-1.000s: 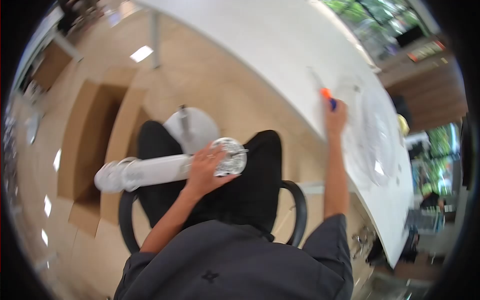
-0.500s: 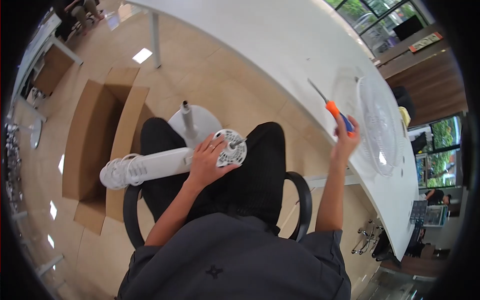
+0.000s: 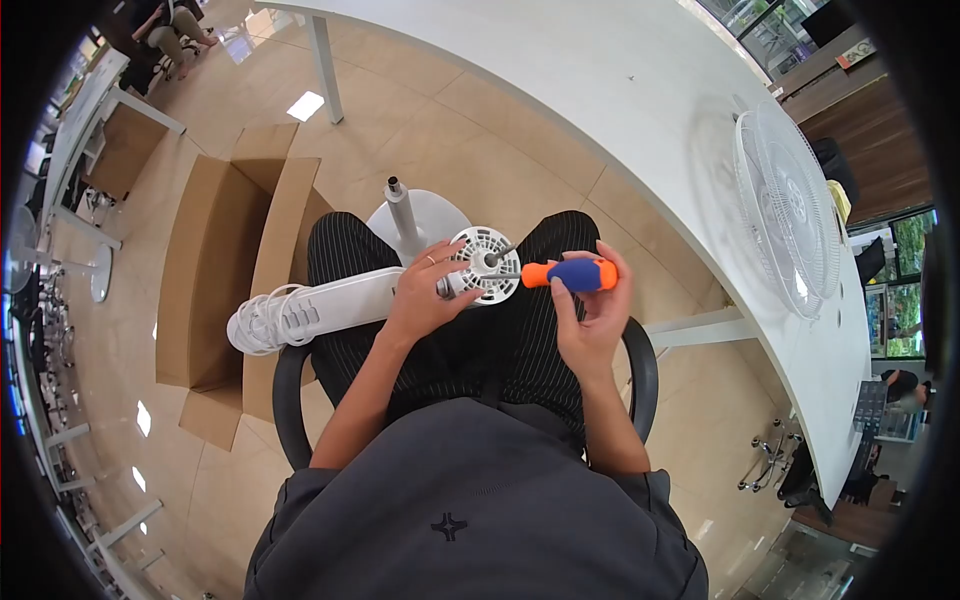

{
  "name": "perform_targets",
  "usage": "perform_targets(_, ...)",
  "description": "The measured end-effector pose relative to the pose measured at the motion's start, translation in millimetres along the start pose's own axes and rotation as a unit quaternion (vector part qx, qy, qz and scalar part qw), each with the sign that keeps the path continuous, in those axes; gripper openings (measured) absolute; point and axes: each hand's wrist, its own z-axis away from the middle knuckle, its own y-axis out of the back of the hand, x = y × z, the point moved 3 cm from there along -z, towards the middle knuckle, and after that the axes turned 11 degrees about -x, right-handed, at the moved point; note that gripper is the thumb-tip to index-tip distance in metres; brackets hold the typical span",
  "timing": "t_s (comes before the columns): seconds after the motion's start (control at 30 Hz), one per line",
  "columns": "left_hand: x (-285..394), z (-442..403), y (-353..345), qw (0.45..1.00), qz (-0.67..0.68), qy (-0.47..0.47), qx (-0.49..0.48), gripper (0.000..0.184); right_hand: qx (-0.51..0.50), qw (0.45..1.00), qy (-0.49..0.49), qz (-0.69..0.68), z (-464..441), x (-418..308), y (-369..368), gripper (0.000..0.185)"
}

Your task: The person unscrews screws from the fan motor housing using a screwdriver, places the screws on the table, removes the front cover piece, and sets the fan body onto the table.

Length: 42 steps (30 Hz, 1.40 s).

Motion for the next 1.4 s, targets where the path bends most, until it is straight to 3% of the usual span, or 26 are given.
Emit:
perform_targets(0.23, 3, 6, 2, 1.0, 0.003, -0.002, -0.01, 0.047, -0.04, 0.995, 0.008, 0.096, 0, 11, -22, 0.06)
perform_targets(0.6, 2, 11, -3, 1.0, -0.01, -0.004, -0.006, 0.047, -0.051, 0.995, 0.009, 0.087, -3, 10, -23, 0.057)
perform_targets(0.67, 2, 11, -3, 1.0, -0.016, -0.007, -0.007, 0.047, -0.143, 0.982, 0.083, 0.093, -7, 13, -22, 0.055)
perform_targets(0.77, 1, 14, -5, 1.0, -0.022, -0.017, -0.007, 0.049, -0.148, 0.982, 0.029, 0.116, -17, -1, -30, 0.049)
perform_targets(0.87, -3, 17, -6, 0.998, -0.057, -0.011, -0.008, 0.053, -0.073, 0.971, -0.049, 0.222, -29, -18, -44, 0.021)
perform_targets(0.93, -14, 13, -13, 0.999, -0.042, -0.028, -0.001, 0.056, -0.051, 0.967, -0.058, 0.245, -34, -13, -45, 0.025)
perform_targets(1.0, -11, 9, -12, 0.997, -0.044, -0.057, -0.004, 0.053, -0.036, 0.971, -0.002, 0.234, -37, -14, -45, 0.029)
perform_targets(1.13, -23, 13, -10, 0.997, -0.05, -0.057, -0.002, 0.051, -0.072, 0.968, 0.07, 0.232, -44, -16, -33, 0.04)
perform_targets(1.2, -21, 14, -10, 0.997, -0.049, -0.053, -0.004, 0.051, -0.182, 0.957, 0.015, 0.226, -51, -8, -24, 0.049)
perform_targets(1.23, -17, 13, -9, 0.997, -0.055, -0.049, -0.005, 0.052, -0.164, 0.956, 0.013, 0.244, -55, -3, -19, 0.049)
perform_targets(1.3, -23, 13, -9, 0.996, -0.065, -0.06, -0.005, 0.052, -0.261, 0.95, 0.05, 0.162, -60, 3, -19, 0.051)
perform_targets(1.33, -26, 17, -10, 0.996, -0.059, -0.074, -0.008, 0.052, -0.25, 0.951, 0.05, 0.173, -58, -3, -16, 0.051)
perform_targets(1.4, -30, 18, -10, 0.997, -0.055, -0.045, -0.007, 0.052, -0.318, 0.94, 0.034, 0.116, -55, -21, -24, 0.038)
